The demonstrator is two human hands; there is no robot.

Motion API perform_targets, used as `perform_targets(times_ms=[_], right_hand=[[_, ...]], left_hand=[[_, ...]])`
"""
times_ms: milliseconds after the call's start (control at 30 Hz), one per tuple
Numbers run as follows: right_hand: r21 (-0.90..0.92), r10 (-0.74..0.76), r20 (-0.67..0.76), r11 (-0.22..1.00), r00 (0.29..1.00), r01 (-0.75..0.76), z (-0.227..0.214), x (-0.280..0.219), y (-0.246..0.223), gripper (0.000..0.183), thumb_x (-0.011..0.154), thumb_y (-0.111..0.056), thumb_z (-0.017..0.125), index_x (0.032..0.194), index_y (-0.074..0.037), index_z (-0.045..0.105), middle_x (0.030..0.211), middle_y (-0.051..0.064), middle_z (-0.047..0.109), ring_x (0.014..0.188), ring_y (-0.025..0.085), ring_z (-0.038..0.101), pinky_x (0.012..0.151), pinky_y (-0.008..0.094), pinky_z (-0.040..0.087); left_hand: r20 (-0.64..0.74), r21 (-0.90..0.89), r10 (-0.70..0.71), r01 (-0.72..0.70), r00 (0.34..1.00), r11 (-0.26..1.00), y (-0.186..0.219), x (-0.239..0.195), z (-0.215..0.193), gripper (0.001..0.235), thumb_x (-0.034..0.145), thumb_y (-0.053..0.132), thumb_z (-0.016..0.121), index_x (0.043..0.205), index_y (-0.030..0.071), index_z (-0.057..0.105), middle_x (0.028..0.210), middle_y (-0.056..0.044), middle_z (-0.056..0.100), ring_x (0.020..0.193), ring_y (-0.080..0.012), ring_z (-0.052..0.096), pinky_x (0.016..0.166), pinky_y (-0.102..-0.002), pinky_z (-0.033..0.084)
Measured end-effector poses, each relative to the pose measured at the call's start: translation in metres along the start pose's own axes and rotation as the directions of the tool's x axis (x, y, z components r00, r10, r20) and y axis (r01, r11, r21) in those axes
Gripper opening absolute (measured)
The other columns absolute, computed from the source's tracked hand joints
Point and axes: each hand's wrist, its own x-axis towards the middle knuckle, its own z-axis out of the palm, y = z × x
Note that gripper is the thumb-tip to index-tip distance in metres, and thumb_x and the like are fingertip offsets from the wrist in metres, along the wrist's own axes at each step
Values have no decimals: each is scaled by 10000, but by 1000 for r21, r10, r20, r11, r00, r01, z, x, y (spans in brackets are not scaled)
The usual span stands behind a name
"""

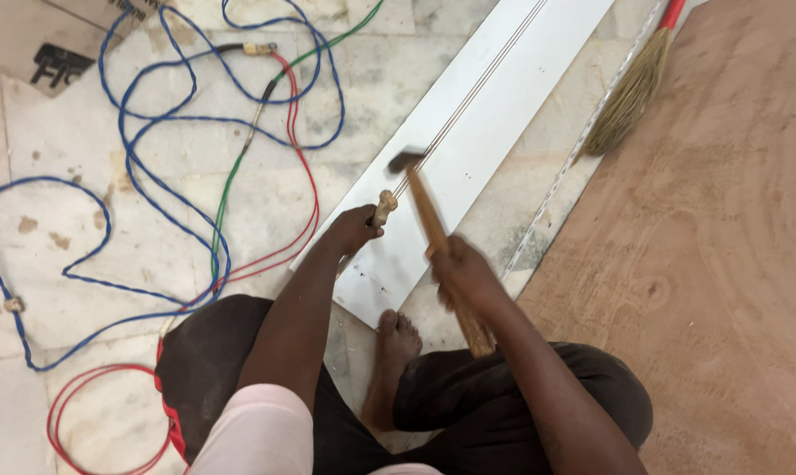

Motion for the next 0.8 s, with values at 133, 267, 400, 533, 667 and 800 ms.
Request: perform_targets(times_ms=[133,267,400,533,667,800], right_hand=[[112,-105,-116,987,988,118,-3,12,1,307,1042,-288,523,1119,9,493,730,81,566,483,169,539,438,340,507],[-26,47,66,999,997,-45,7,8,4,300,1036,-307,539,1129,-22,535,747,68,592,487,138,541,445,305,519],[99,-53,-152,993,987,69,-11,18,-6,319,1054,-307,473,1103,5,521,710,78,585,445,141,541,420,309,524],[45,-47,-100,998,994,52,10,16,2,252,1024,-267,512,1112,-32,495,702,61,573,440,158,530,404,323,502],[19,-22,20,1000,1000,22,2,15,5,256,1015,-262,546,1100,-22,520,688,53,575,449,148,525,407,310,497],[277,-192,-244,925,951,258,-5,25,4,323,1034,-277,549,1081,29,456,698,71,552,444,172,522,395,337,469]], left_hand=[[21,-48,-52,53,998,997,-5,-2,2,301,882,248,755,1120,99,645,1028,-105,745,958,-285,703,866,-417,530],[-1,31,0,1,1000,1000,1,5,-2,310,886,256,780,1101,74,650,1027,-118,734,955,-287,681,869,-414,523],[19,-61,-34,35,999,998,0,-3,0,309,883,242,757,1128,85,652,1034,-107,743,956,-270,694,874,-402,526],[5,-60,-49,49,999,997,4,-5,-2,313,877,243,756,1126,84,653,1051,-102,743,970,-265,692,877,-403,523],[-2,13,-20,20,1000,1000,2,-3,1,342,867,260,773,1141,96,648,1056,-109,727,983,-274,676,889,-401,511],[29,-21,-39,40,999,999,-5,-1,1,318,890,272,749,1120,77,647,1014,-120,737,947,-293,693,870,-415,526]])
